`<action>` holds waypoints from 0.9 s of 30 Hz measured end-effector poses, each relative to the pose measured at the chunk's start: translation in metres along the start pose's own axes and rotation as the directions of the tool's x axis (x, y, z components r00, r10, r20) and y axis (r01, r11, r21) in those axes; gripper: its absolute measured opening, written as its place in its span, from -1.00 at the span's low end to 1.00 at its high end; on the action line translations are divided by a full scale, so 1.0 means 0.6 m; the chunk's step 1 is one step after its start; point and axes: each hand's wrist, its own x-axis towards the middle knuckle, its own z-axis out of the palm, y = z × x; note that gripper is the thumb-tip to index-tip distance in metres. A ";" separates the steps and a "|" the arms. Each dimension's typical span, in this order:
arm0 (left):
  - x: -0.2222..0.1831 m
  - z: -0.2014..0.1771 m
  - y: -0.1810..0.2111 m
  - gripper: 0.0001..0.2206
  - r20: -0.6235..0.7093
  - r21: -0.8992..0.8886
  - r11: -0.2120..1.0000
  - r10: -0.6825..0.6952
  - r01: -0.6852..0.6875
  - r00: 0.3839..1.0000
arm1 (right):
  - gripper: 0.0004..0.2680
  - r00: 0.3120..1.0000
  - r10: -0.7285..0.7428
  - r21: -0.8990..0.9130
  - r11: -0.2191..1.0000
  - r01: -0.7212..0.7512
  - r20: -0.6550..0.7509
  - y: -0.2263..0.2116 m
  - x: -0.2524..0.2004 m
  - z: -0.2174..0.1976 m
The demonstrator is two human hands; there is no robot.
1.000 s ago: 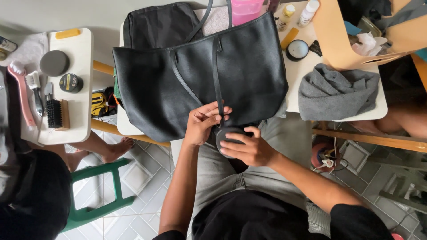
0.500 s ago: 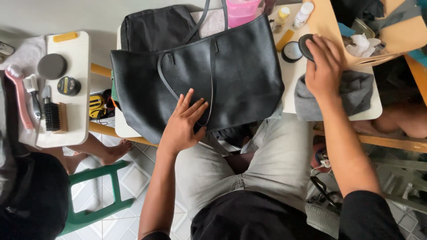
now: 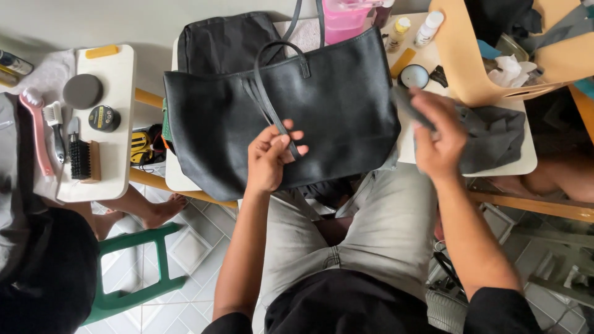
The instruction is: Polishing a black leather tote bag using a circular sponge applicator.
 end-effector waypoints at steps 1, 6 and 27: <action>0.000 0.004 0.005 -0.70 0.000 -0.001 1.000 -0.005 0.005 1.000 | -0.76 1.000 0.004 -0.002 1.000 -0.004 0.001 -0.012 0.004 0.013; 0.005 0.012 0.022 -0.63 0.048 0.003 0.993 -0.115 0.115 0.992 | -0.84 0.963 -0.227 0.129 0.969 0.209 0.145 -0.046 0.036 0.086; 0.005 -0.023 0.013 -0.55 0.248 -0.033 0.993 -0.104 0.116 0.963 | -0.89 0.614 -0.618 0.229 0.772 0.593 0.491 -0.069 -0.007 0.149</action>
